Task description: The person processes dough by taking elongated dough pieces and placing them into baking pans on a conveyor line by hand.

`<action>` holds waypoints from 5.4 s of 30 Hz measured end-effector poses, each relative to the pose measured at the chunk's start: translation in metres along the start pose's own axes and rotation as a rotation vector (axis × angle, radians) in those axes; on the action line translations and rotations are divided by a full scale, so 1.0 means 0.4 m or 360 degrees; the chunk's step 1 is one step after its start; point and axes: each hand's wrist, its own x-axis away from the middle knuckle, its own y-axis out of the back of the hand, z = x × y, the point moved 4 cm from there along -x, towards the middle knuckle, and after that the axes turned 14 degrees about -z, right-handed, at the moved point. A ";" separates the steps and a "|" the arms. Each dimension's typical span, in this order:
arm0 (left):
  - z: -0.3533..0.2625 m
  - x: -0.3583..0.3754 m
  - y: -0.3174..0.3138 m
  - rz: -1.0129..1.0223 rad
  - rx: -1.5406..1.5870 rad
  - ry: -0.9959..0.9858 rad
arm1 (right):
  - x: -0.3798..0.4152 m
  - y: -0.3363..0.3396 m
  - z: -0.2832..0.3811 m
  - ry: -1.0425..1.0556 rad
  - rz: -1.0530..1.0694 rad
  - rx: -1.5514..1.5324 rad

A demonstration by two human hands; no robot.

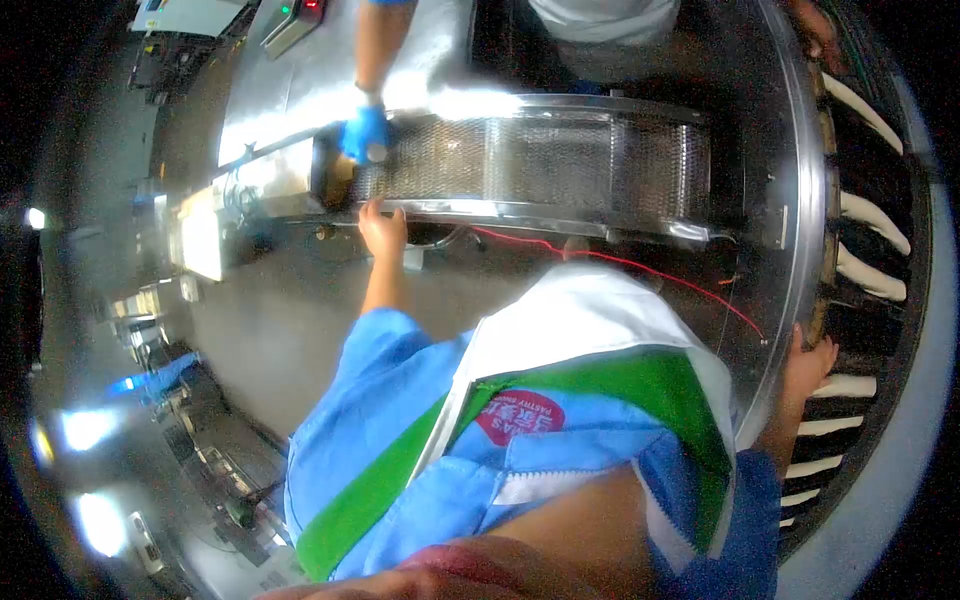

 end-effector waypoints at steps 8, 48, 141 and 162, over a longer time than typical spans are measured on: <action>0.137 -0.065 -0.005 0.0079 -0.0008 0.0155 | -0.060 -0.002 0.069 -0.0103 -0.0081 -0.0063; 0.142 -0.247 -0.150 0.0185 -0.0219 0.0090 | -0.205 -0.011 0.163 0.0079 -0.0221 -0.0036; -1.125 0.400 -0.093 0.0947 0.0620 -0.2253 | -0.536 0.026 0.330 0.0644 0.0462 -0.1381; -0.180 -0.028 -0.298 0.0761 -0.0025 -0.1040 | 0.311 0.063 0.017 -0.1163 0.0359 -0.0159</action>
